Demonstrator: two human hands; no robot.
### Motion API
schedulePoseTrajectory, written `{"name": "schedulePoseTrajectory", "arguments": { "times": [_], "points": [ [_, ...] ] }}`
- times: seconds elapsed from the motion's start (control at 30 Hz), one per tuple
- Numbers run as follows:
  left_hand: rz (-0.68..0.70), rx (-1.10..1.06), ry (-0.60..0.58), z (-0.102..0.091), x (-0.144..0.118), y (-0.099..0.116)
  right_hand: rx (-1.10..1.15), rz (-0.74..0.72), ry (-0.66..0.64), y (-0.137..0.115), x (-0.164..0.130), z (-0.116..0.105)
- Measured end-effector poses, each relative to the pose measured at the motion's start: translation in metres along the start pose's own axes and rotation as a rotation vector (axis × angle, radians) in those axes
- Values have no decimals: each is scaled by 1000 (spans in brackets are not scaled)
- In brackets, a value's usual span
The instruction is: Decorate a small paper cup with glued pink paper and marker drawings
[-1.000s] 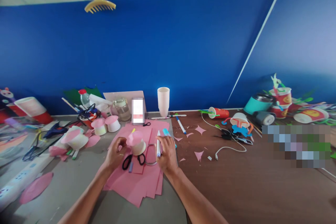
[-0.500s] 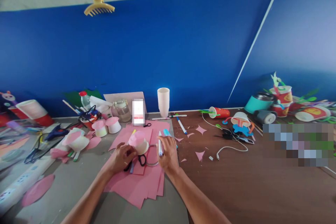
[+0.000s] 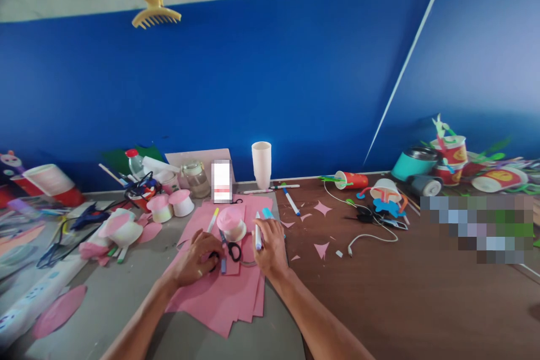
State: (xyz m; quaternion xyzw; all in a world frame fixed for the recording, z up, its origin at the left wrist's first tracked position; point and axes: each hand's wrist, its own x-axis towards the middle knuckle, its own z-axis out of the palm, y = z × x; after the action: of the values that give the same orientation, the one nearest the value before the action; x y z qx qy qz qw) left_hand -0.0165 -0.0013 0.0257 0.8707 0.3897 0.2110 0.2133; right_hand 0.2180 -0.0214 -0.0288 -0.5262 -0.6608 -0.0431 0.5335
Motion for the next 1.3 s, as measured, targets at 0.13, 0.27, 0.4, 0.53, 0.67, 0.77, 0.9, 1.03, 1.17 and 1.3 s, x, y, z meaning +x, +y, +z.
{"name": "schedulePoseTrajectory", "arguments": {
  "times": [0.13, 0.27, 0.4, 0.53, 0.67, 0.77, 0.9, 1.03, 1.17, 1.3],
  "points": [
    [59, 22, -138, -2, -3, 1, -1, -13, -21, 1, 0, 0],
    [74, 61, -171, 2, -5, 2, -10, -18, -23, 2, 0, 0],
    [67, -9, -185, 2, -4, 6, -7, -29, -15, 4, -1, 1],
    [-37, -286, -40, 0, -3, 7, 6, -39, -5, 2, 1, 0],
    [-210, -648, 99, 5, -2, 3, 134, -61, 48, -12, 4, -8],
    [-228, -802, 139, 11, -1, -3, 270, -99, 35, -29, 3, -18],
    [-269, -913, 129, 14, -2, -8, 312, -189, -51, -49, -4, -29],
    [-278, -966, 76, 13, -1, -7, 355, -319, -106, -58, -7, -30],
    [-294, -969, 61, 14, -1, -12, 450, -333, -124, -57, -6, -28],
    [-272, -981, 51, 17, -3, -21, 488, -304, -152, -56, -7, -27]
  ]
}}
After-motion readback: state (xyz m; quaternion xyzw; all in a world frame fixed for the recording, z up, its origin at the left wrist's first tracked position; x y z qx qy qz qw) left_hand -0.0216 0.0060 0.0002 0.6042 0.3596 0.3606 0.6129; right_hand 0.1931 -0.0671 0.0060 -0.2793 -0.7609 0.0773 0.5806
